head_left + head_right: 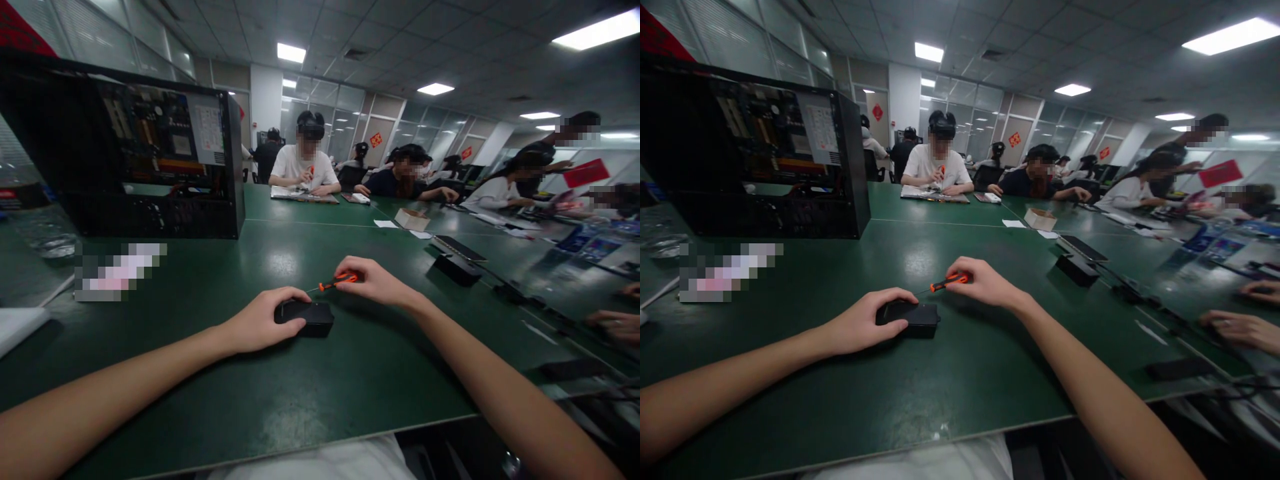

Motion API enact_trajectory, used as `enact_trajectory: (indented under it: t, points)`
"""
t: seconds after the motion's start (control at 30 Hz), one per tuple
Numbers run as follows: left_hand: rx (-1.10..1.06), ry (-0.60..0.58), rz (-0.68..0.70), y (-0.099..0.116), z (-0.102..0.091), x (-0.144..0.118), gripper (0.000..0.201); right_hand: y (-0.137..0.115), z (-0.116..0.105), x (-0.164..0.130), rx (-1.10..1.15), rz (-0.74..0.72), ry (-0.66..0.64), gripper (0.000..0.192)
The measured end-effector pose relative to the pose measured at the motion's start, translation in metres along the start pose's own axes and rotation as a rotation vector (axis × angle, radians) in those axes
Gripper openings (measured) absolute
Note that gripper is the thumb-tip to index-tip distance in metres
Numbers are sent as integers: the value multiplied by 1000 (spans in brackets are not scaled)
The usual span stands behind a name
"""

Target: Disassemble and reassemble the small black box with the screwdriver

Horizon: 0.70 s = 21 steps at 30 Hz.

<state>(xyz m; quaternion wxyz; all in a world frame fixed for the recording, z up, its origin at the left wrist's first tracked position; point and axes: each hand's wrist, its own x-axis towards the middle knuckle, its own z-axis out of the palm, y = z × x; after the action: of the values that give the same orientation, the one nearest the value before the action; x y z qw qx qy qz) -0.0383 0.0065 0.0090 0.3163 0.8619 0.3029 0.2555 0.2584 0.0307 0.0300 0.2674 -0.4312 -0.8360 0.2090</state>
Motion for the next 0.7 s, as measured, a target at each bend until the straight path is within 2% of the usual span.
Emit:
enact_trajectory:
  t: [0.17,0.23,0.3,0.47,0.7]
  points:
    - [-29,-44,17,0,-1,2,41,-26,-1,-6,303,-63,234,25]
    - [-36,-60,28,0,-2,3,41,-41,-3,-8,308,-147,335,20]
    - [-40,-67,40,0,-2,4,41,-56,-8,-6,251,-236,375,20]
    - [-26,-63,34,-2,-3,5,40,-85,-22,11,121,-364,280,22]
    - [-6,-73,33,-1,-3,5,40,-95,-29,27,-83,-455,205,20]
